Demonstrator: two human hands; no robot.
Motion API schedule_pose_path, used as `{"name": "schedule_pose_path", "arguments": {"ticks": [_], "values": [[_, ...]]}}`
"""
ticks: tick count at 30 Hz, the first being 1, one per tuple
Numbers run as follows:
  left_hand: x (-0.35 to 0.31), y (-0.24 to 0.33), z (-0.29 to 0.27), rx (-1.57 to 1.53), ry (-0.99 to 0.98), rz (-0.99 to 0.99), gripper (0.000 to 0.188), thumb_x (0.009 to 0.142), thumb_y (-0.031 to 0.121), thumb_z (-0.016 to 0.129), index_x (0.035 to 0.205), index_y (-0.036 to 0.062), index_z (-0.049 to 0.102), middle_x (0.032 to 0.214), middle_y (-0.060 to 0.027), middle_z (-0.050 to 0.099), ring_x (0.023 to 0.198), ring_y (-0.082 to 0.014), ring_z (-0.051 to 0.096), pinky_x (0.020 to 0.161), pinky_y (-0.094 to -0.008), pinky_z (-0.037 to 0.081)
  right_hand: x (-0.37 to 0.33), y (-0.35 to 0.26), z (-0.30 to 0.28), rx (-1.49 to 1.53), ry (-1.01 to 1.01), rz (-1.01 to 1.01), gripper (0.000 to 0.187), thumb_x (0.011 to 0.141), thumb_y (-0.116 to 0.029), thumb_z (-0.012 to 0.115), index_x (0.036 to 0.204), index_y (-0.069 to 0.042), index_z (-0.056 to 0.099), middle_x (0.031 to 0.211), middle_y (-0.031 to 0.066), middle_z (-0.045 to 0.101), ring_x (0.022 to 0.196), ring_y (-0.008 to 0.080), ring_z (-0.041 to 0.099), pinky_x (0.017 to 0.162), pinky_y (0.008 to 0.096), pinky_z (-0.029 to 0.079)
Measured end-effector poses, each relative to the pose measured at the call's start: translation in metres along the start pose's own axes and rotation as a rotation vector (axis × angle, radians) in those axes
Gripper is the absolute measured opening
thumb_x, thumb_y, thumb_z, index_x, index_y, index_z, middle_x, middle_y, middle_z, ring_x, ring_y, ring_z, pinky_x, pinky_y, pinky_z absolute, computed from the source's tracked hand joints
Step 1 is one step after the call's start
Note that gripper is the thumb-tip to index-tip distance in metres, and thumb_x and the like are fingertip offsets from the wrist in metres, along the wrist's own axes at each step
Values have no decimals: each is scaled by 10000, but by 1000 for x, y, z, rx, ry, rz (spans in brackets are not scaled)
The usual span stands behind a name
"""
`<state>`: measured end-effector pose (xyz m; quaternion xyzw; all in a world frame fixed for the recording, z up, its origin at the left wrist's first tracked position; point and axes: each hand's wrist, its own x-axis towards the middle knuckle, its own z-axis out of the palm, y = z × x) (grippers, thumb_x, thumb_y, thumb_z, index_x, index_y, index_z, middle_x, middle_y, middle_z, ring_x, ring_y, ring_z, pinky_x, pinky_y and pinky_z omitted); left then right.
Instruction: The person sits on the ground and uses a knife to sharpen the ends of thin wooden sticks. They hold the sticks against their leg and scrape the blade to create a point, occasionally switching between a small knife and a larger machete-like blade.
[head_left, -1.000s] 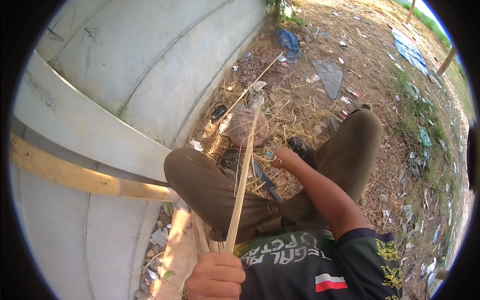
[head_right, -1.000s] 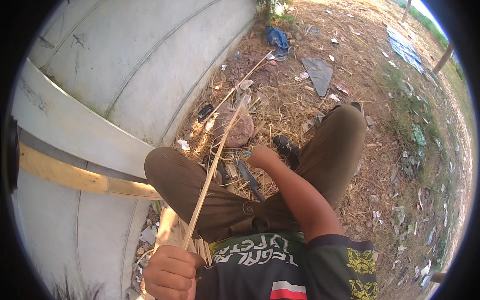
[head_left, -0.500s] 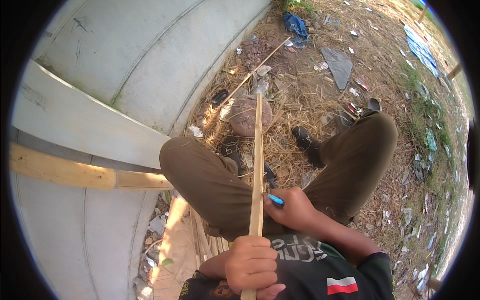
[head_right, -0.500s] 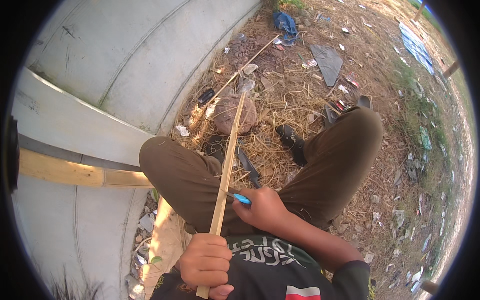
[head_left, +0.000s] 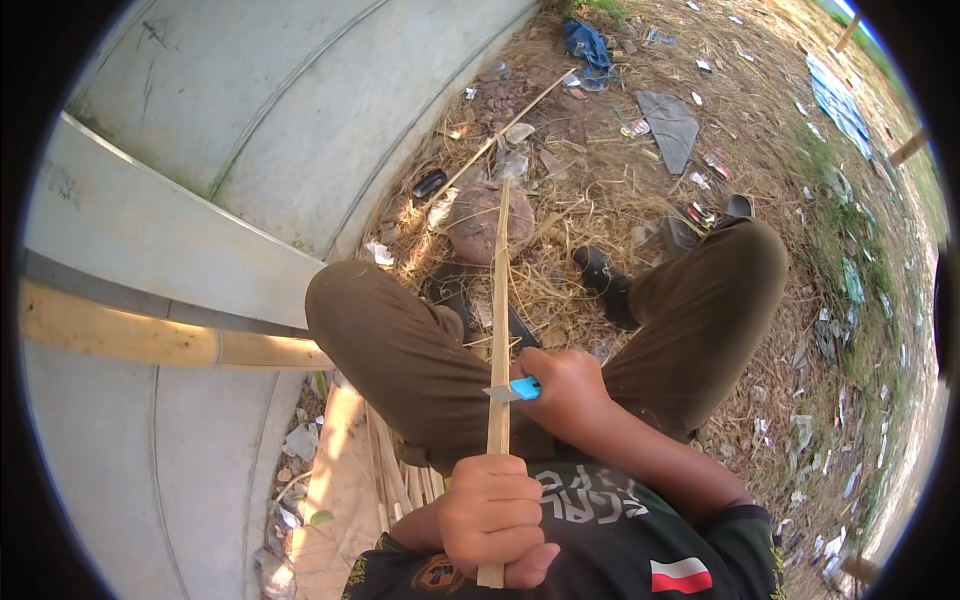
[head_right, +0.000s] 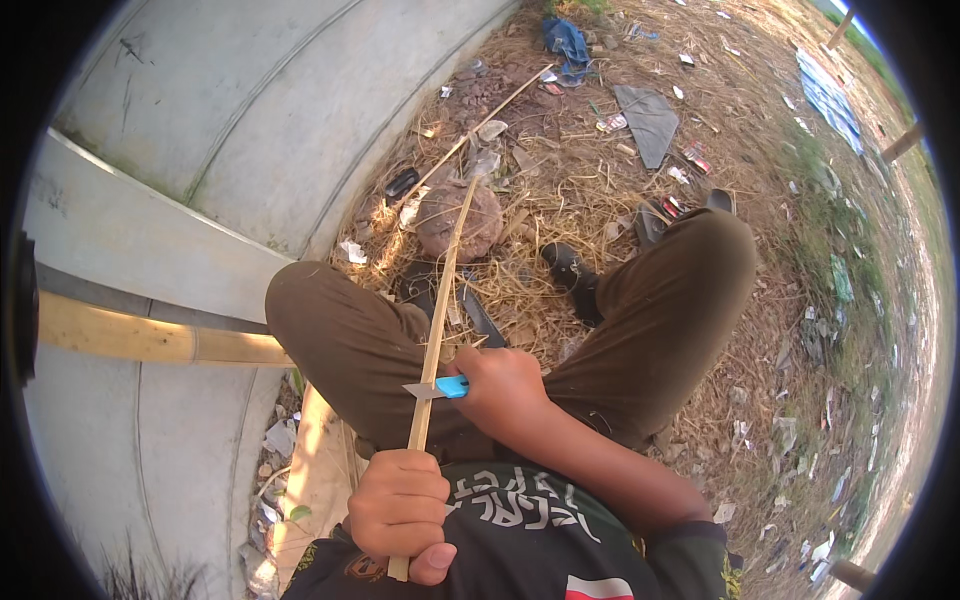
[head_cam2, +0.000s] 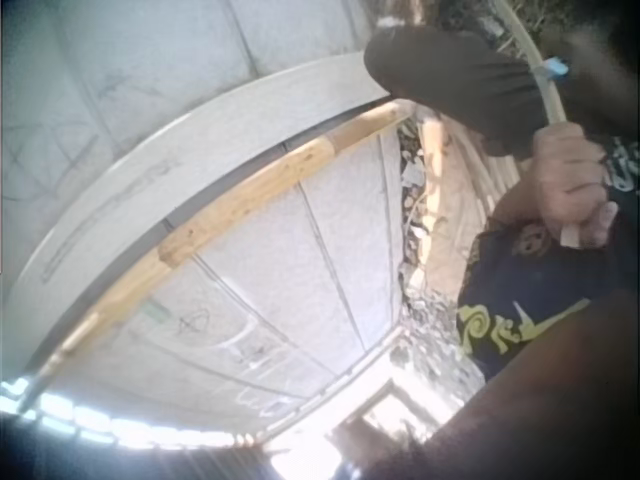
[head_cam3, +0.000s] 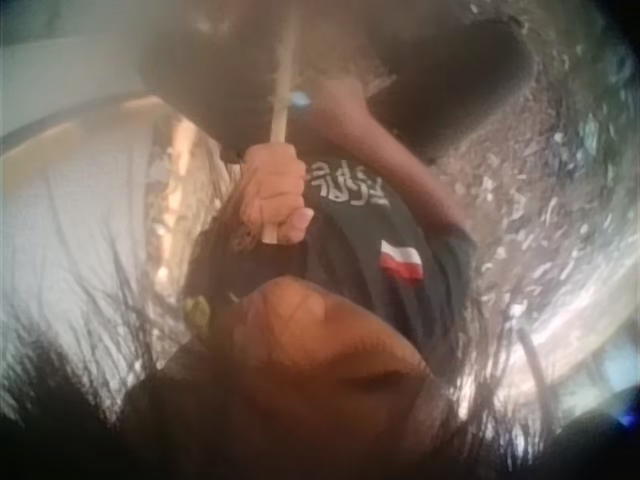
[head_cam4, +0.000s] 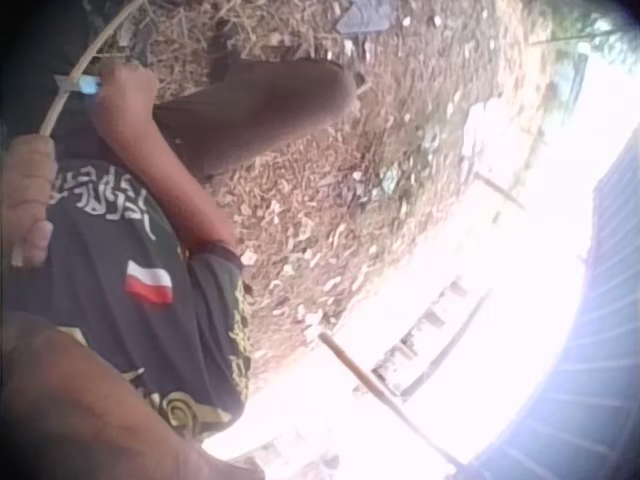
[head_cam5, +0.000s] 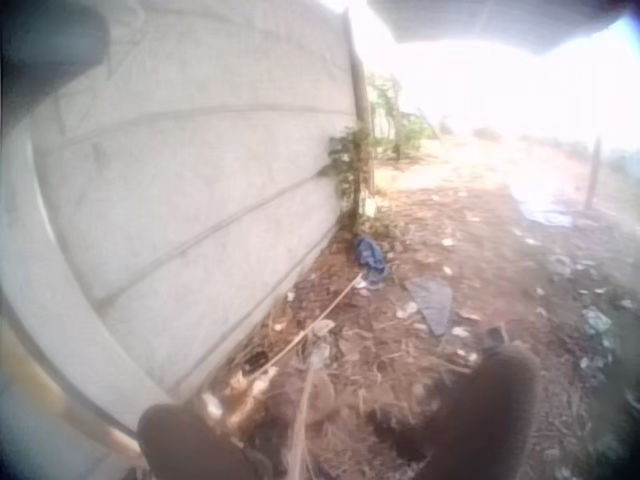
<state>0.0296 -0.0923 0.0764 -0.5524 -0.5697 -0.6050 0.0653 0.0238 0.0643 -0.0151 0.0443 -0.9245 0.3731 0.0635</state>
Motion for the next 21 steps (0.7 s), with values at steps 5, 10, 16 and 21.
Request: {"name": "schedule_pose_path", "arguments": {"ticks": [5,10,16,21], "values": [[-7,-2,0,7,57,14,315,760,93,614,517,43,418,485,-18,355,382,-184,366,403,-310,294,4,-3,6,-43,0,40,127,786,-231,738,793,-123,671,650,113,660,585,313,672,528,444,514],[-13,3,-5,-3,30,2,298,778,94,603,541,32,433,495,-21,345,393,-195,384,402,-318,299,7,4,16,-265,-23,132,124,807,-207,700,796,-83,702,682,145,690,610,344,698,570,438,553],[-14,14,-3,2,-29,30,323,802,94,591,541,46,407,532,-29,369,438,-206,435,404,-327,320,48,49,21,-152,-127,360,234,838,-219,674,743,-10,719,740,210,701,708,403,708,682,504,569],[-24,12,-5,-23,9,31,305,781,87,626,549,55,432,554,-33,393,455,-206,438,417,-322,323,7,3,-5,-85,-202,207,197,820,-221,686,805,-25,705,679,223,654,661,427,661,658,505,545]]}}
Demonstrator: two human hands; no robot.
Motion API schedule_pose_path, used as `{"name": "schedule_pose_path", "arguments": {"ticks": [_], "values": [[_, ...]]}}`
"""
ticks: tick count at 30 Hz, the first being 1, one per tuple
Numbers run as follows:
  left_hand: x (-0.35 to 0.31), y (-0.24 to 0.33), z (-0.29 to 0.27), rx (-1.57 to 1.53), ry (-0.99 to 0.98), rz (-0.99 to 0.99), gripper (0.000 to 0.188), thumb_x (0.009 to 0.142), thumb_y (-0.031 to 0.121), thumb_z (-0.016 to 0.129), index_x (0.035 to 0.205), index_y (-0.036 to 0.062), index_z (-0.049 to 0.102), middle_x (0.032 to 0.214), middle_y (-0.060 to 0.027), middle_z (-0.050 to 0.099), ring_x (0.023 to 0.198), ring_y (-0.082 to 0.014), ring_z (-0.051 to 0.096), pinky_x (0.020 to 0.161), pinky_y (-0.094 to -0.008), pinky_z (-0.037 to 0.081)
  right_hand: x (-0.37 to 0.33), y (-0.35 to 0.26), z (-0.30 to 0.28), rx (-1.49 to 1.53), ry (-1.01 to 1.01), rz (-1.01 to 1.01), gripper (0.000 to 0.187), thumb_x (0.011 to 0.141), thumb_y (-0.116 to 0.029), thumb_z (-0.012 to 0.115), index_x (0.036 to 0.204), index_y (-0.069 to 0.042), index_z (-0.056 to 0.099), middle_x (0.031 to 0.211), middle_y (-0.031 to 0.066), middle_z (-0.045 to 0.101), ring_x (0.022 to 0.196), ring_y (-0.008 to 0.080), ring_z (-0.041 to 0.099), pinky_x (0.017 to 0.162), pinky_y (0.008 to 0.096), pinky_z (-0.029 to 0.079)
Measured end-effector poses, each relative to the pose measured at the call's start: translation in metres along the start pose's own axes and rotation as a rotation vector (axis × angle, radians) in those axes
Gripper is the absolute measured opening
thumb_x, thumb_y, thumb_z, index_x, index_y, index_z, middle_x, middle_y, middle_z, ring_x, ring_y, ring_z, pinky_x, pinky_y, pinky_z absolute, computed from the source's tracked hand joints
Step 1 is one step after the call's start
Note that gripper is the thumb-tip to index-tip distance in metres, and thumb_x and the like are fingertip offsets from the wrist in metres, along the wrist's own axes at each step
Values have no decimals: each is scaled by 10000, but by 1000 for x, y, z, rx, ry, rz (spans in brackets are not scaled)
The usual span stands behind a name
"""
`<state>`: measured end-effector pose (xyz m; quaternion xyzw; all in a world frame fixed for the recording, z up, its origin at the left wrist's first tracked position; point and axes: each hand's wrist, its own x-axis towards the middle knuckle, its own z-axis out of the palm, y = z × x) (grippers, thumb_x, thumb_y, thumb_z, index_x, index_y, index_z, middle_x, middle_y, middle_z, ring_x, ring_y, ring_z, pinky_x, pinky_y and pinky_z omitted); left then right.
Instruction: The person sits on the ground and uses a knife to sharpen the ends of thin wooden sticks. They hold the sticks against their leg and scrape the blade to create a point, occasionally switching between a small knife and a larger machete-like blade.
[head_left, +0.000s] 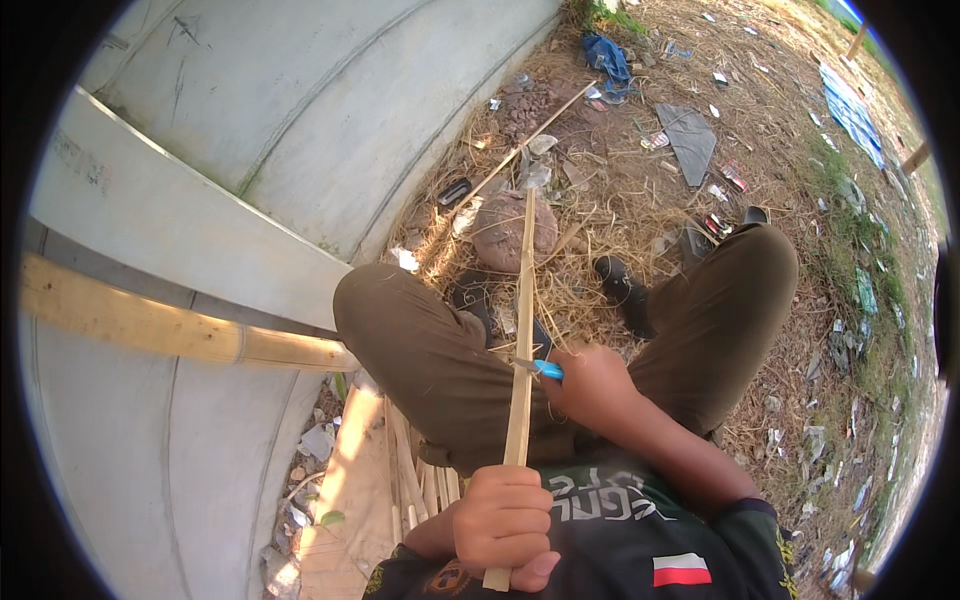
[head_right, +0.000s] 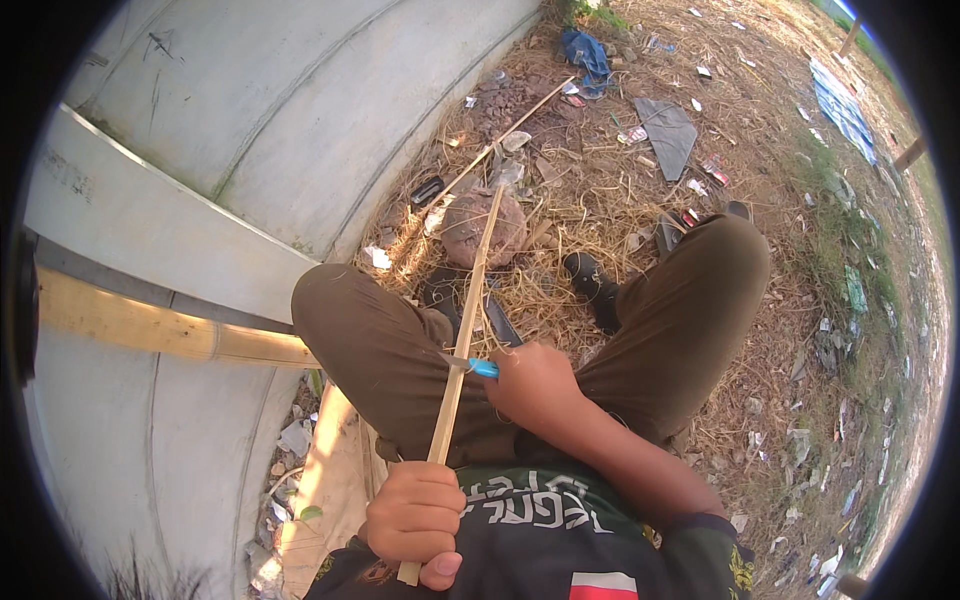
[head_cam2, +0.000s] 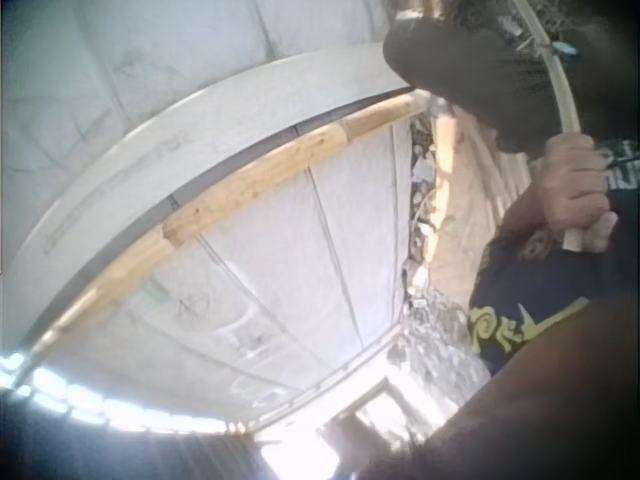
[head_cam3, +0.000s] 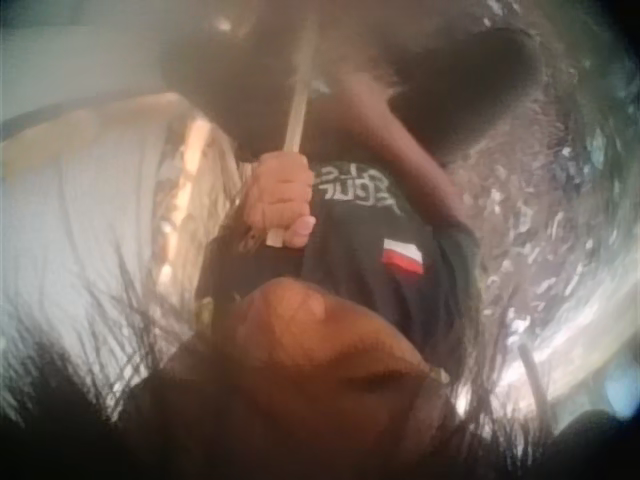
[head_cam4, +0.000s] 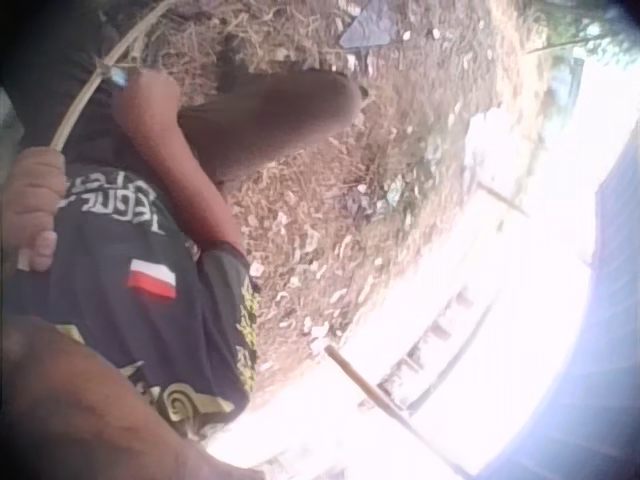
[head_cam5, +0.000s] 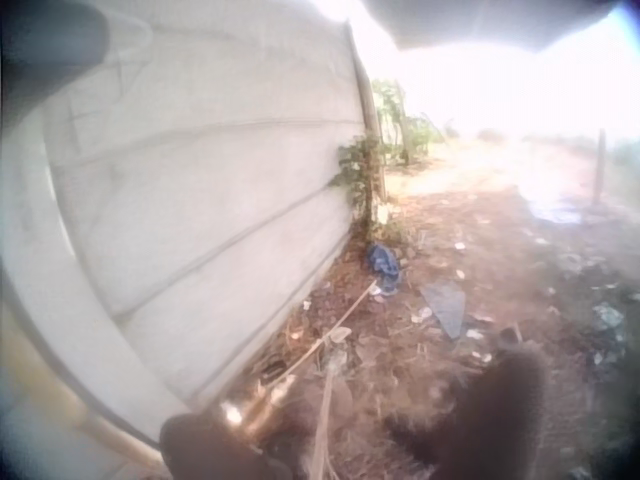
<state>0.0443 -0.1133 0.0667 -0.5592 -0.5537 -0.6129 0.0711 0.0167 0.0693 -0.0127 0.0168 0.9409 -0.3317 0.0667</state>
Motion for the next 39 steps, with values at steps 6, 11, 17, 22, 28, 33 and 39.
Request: {"name": "schedule_pose_path", "arguments": {"ticks": [6,11,17,22,28,33,39], "values": [[7,-2,1,-37,-105,-35,233,716,75,701,584,49,510,581,-31,416,481,-198,442,436,-319,307,-37,-9,-14,-22,-35,-87,158,761,-218,724,778,-67,678,652,186,644,657,391,669,628,495,531],[7,-5,2,2,-111,-54,210,693,71,703,583,46,527,570,-25,416,467,-192,437,435,-315,295,-20,1,-7,-75,-6,-61,158,719,-213,756,781,-88,681,663,162,652,658,380,666,625,484,527],[8,-5,7,34,-87,-50,300,771,104,622,542,30,443,526,-44,402,420,-209,405,410,-325,317,-12,5,5,-132,56,-44,135,719,-185,733,816,-103,686,654,134,653,632,362,666,618,473,526],[7,-5,16,9,-74,-39,304,764,104,619,535,32,433,510,-42,369,419,-209,396,403,-324,303,5,20,9,-247,104,21,105,802,-161,674,759,-67,692,691,155,690,669,366,711,604,464,569],[2,1,4,-1,-109,0,240,729,80,671,567,39,499,559,-37,409,488,-214,470,431,-324,324,59,43,15,-161,32,104,191,854,-207,662,825,-37,742,764,200,713,720,392,718,670,475,584],[-12,0,6,6,61,32,262,788,71,613,568,32,475,572,-54,422,503,-234,483,435,-330,346,20,20,7,31,-72,19,196,849,-235,661,864,-61,750,730,199,696,699,411,699,675,506,569],[-10,-3,11,9,44,62,270,808,46,567,569,30,443,572,-52,408,498,-226,469,434,-327,345,-27,-8,5,56,14,-12,166,812,-231,715,854,-72,737,679,188,661,682,400,674,658,490,547]]}}
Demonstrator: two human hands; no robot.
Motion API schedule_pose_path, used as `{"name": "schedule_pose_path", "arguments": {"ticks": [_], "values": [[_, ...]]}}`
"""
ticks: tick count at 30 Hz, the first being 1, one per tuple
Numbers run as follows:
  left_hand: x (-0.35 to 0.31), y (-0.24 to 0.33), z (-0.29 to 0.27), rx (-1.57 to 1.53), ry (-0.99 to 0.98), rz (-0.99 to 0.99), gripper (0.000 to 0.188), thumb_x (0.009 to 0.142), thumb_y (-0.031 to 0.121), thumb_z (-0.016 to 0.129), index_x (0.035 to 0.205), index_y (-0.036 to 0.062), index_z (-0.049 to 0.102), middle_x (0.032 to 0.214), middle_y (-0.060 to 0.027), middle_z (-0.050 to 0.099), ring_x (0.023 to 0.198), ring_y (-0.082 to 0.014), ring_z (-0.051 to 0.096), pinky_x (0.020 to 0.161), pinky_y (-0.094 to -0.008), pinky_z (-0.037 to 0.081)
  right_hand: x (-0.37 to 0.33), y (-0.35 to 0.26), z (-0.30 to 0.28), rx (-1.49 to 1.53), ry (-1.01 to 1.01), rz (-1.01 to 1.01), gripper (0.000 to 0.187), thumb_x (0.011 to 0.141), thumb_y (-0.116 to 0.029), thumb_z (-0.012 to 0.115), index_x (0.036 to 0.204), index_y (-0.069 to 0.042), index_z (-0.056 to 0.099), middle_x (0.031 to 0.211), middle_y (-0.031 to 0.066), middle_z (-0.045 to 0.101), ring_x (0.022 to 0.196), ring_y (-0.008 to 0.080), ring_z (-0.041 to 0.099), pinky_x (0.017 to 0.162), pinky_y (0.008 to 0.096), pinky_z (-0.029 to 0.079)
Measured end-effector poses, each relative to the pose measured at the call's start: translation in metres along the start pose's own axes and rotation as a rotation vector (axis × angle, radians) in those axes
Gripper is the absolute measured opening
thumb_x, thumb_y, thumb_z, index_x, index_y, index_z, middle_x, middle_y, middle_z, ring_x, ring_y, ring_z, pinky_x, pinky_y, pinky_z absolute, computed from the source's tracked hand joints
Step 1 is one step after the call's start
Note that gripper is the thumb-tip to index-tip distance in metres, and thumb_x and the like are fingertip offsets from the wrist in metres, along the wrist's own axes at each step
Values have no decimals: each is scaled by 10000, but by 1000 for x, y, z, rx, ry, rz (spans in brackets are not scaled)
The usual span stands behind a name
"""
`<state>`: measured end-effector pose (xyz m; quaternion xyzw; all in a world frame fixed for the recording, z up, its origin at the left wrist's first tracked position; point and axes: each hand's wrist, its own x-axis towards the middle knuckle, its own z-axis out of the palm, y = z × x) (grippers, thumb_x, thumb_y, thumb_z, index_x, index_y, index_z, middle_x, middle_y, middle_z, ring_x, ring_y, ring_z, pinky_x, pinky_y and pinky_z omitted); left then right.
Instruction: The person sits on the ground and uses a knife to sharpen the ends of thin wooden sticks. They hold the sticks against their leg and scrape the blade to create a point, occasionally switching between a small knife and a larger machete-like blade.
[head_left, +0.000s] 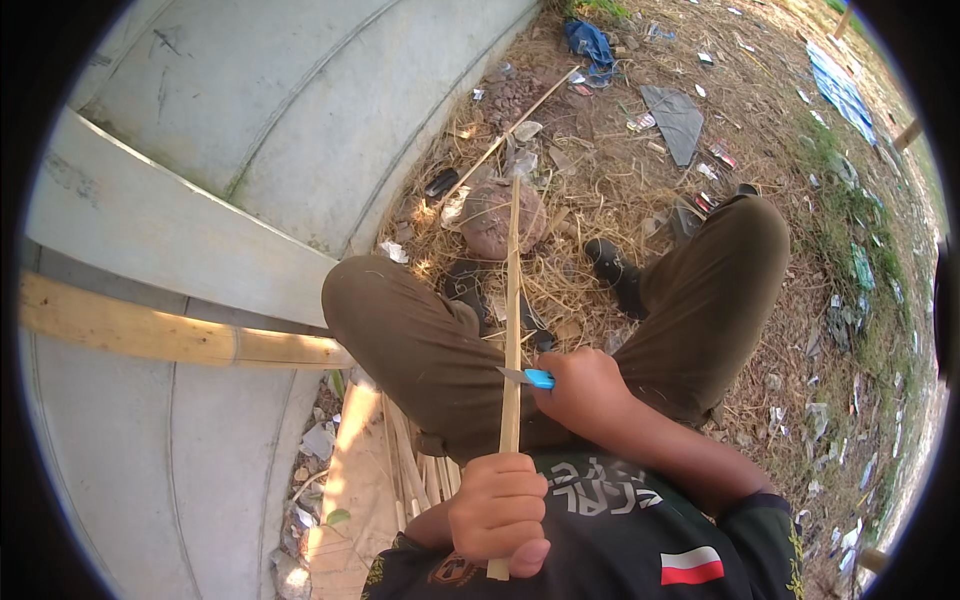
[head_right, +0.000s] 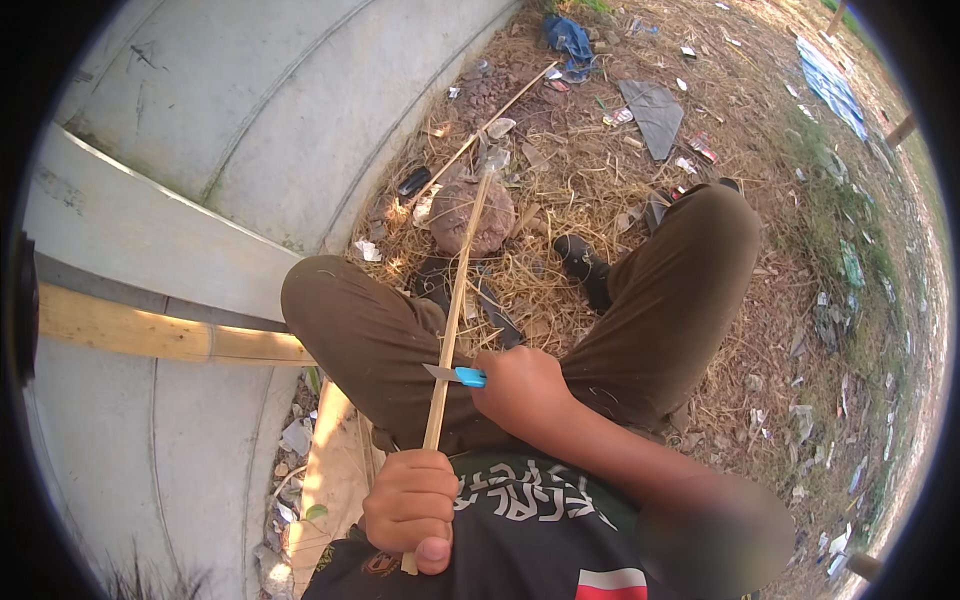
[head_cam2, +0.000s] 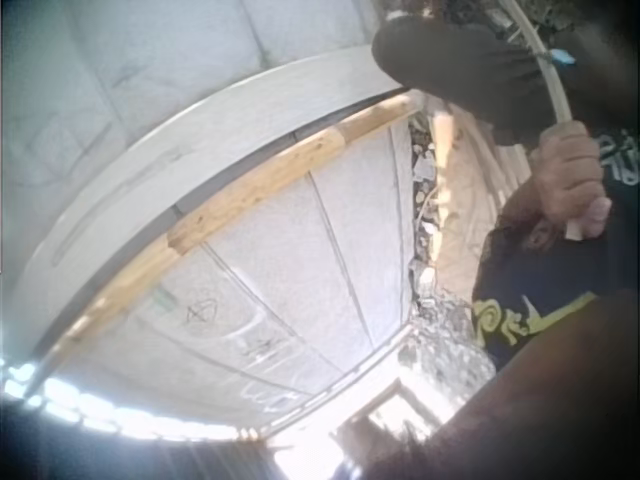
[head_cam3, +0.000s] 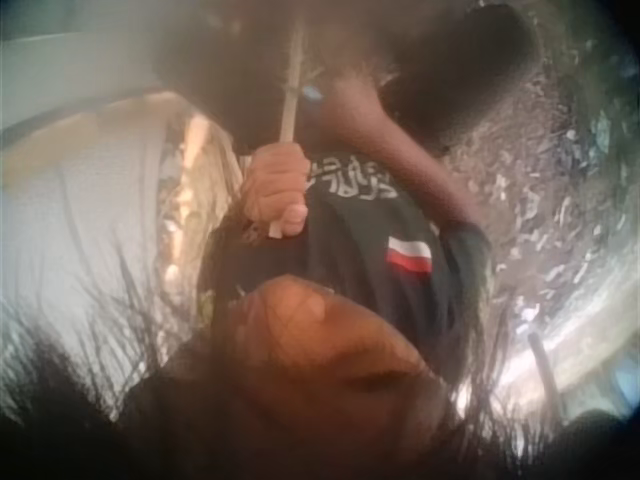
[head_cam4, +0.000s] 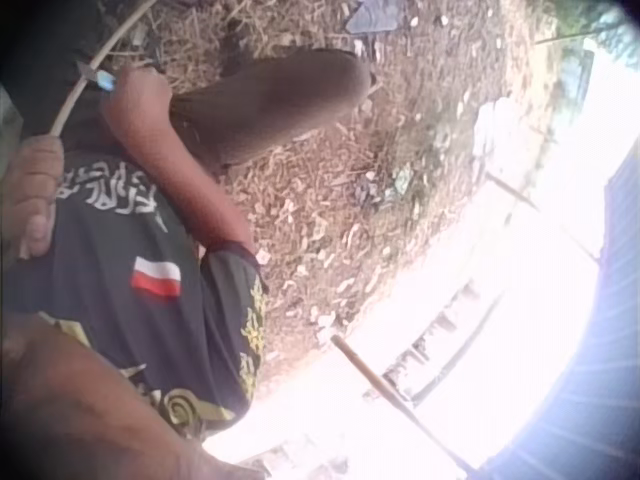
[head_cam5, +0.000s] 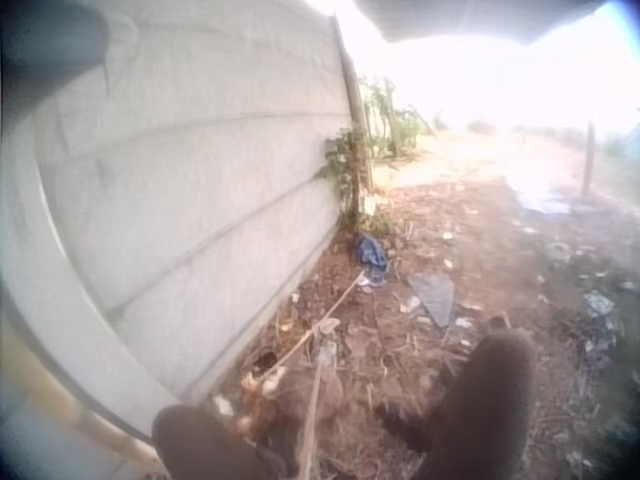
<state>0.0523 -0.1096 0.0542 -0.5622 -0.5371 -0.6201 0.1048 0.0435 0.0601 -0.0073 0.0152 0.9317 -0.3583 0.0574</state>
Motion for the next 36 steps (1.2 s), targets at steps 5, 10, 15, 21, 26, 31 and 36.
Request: {"name": "schedule_pose_path", "arguments": {"ticks": [5,10,15,21,26,31,36], "values": [[5,0,-3,1,-30,-19,298,812,51,574,556,43,421,555,-44,371,471,-210,440,426,-316,318,32,5,2,-162,-21,120,135,796,-180,687,837,-64,742,738,186,698,708,395,694,681,490,560],[16,3,1,-27,-91,7,308,812,69,591,556,47,422,550,-38,364,461,-204,430,414,-318,295,105,58,9,-199,-53,205,190,843,-173,629,836,-23,746,821,230,715,774,400,723,692,470,581],[-5,0,-6,-18,41,19,267,792,68,612,576,50,455,560,-34,383,469,-206,440,420,-322,312,78,52,26,25,-55,109,259,854,-246,637,818,0,708,775,238,688,728,418,695,668,493,566],[2,2,-9,-44,-94,-55,247,764,74,655,583,50,488,571,-32,415,484,-202,456,430,-314,321,6,9,-13,-147,-92,-98,178,793,-238,708,809,-63,735,702,193,673,680,395,676,659,484,550],[2,0,-10,-30,-151,-82,235,727,75,683,577,43,505,570,-32,423,477,-199,449,427,-308,303,30,20,-2,-260,-83,-59,152,780,-237,720,831,-95,739,704,152,689,663,366,687,650,473,555],[-1,-7,-11,-13,-132,-74,237,706,78,692,564,53,504,559,-28,419,467,-189,443,422,-310,302,40,18,6,-280,1,-37,122,782,-186,696,814,-75,736,708,141,696,674,343,709,641,459,568],[10,-1,-1,-37,-164,-81,241,700,76,700,562,58,504,545,-24,407,446,-189,430,415,-313,291,89,64,10,-428,-38,124,166,824,-209,673,817,-68,760,721,156,705,695,349,722,658,446,582]]}}
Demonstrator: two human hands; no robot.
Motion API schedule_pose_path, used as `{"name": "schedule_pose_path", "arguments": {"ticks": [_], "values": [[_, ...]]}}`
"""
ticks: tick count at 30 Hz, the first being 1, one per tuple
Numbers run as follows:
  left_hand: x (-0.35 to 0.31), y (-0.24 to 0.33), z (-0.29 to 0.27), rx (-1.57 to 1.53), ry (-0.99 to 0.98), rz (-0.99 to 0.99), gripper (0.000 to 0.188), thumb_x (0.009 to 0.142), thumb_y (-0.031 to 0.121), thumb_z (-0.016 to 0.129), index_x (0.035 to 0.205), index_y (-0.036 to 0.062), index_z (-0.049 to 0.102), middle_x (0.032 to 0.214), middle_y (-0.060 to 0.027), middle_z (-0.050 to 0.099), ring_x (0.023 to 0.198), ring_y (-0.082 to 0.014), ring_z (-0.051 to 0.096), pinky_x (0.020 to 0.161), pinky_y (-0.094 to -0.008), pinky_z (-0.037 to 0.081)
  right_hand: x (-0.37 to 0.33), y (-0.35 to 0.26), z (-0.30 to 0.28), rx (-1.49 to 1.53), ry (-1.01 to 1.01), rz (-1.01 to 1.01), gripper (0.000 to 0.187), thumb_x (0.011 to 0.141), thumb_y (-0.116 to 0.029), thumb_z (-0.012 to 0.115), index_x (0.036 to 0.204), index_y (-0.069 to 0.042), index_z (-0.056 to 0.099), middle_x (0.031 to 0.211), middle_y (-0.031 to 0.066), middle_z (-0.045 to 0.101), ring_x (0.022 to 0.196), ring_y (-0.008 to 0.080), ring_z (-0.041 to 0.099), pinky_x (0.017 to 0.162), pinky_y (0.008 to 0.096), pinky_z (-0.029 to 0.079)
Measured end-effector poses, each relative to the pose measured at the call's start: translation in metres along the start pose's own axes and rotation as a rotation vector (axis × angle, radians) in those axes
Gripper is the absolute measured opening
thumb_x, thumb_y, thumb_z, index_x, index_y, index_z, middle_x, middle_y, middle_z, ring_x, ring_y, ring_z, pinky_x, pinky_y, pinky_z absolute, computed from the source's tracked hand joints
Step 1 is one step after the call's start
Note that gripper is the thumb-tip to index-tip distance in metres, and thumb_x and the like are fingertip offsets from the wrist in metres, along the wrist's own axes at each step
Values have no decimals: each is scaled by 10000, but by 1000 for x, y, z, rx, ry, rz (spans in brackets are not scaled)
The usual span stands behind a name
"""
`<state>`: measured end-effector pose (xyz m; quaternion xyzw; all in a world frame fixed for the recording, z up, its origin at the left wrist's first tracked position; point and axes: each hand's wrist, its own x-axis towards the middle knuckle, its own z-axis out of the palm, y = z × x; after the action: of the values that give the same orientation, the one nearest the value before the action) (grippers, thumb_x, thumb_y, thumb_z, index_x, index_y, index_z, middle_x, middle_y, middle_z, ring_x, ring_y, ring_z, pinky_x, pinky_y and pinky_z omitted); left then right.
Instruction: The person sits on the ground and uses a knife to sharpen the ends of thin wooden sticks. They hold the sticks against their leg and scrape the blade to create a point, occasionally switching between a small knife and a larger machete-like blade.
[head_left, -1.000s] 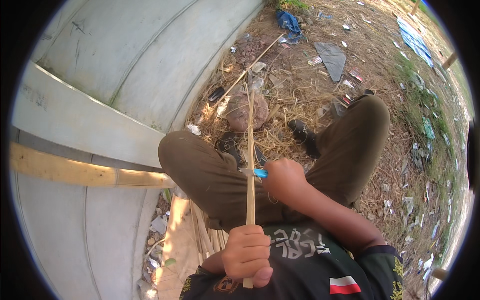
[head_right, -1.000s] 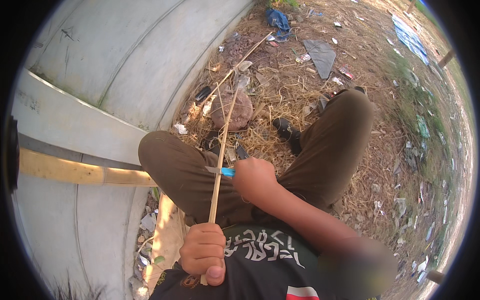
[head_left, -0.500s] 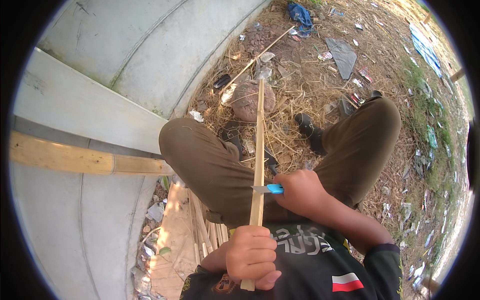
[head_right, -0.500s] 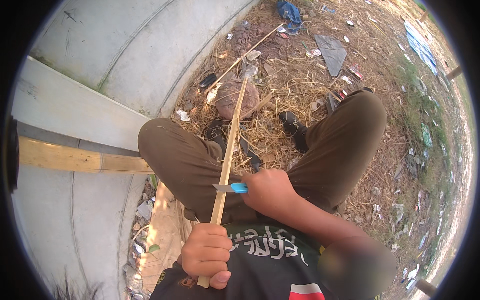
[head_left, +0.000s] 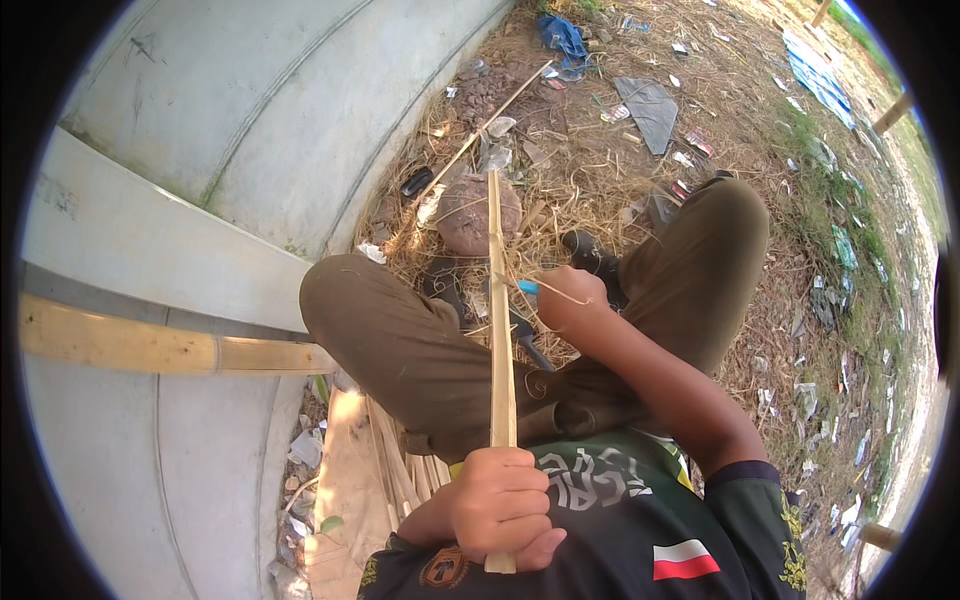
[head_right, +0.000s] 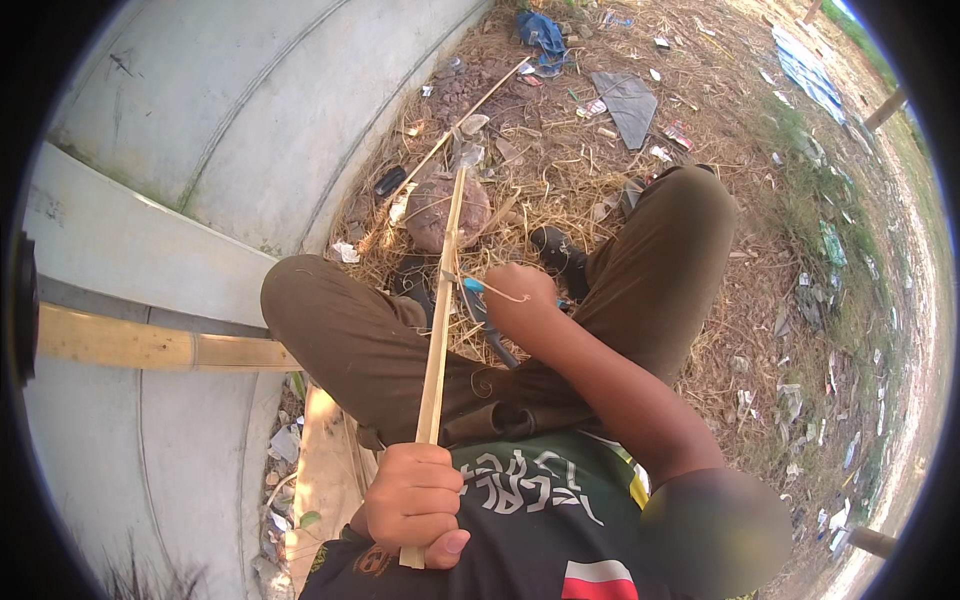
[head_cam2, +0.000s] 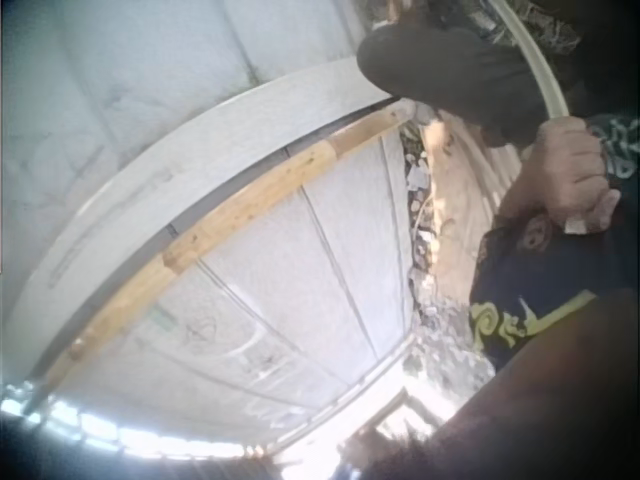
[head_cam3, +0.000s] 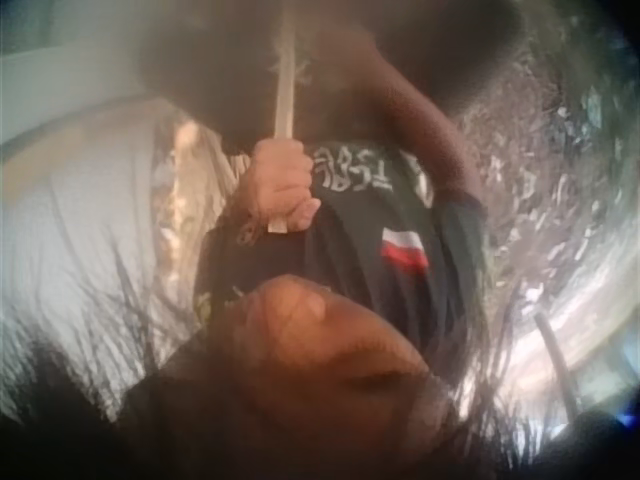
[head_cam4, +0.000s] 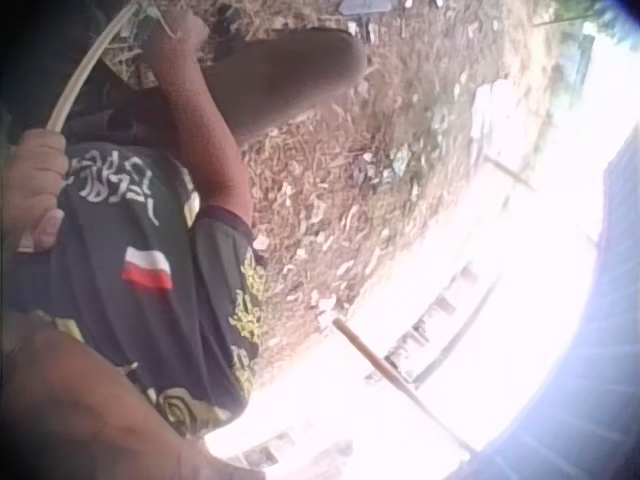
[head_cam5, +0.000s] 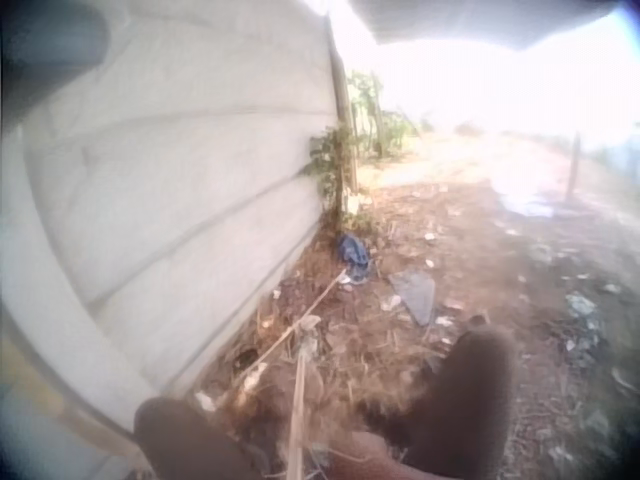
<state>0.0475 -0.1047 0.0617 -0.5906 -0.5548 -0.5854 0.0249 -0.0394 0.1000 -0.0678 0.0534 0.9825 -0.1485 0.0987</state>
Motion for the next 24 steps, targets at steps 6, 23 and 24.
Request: {"name": "schedule_pose_path", "arguments": {"ticks": [6,23,24], "values": [[-7,1,-13,7,11,19,244,701,58,713,574,61,505,557,-23,419,463,-188,441,424,-314,295,-4,-8,-4,193,-3,-14,253,876,-284,660,775,-67,743,717,164,701,679,368,714,642,445,581],[-7,2,-6,-9,-82,-50,301,696,52,740,552,79,477,540,-15,377,448,-190,404,438,-313,274,-44,-20,-31,-144,-48,-219,109,799,-161,682,763,-77,741,731,115,714,710,299,742,595,402,586],[-7,2,-6,-11,-88,-49,295,693,50,737,553,78,479,540,-15,376,447,-190,403,438,-314,273,-35,-18,-26,-141,-36,-196,107,801,-160,684,773,-77,746,742,115,720,718,299,745,596,400,586]]}}
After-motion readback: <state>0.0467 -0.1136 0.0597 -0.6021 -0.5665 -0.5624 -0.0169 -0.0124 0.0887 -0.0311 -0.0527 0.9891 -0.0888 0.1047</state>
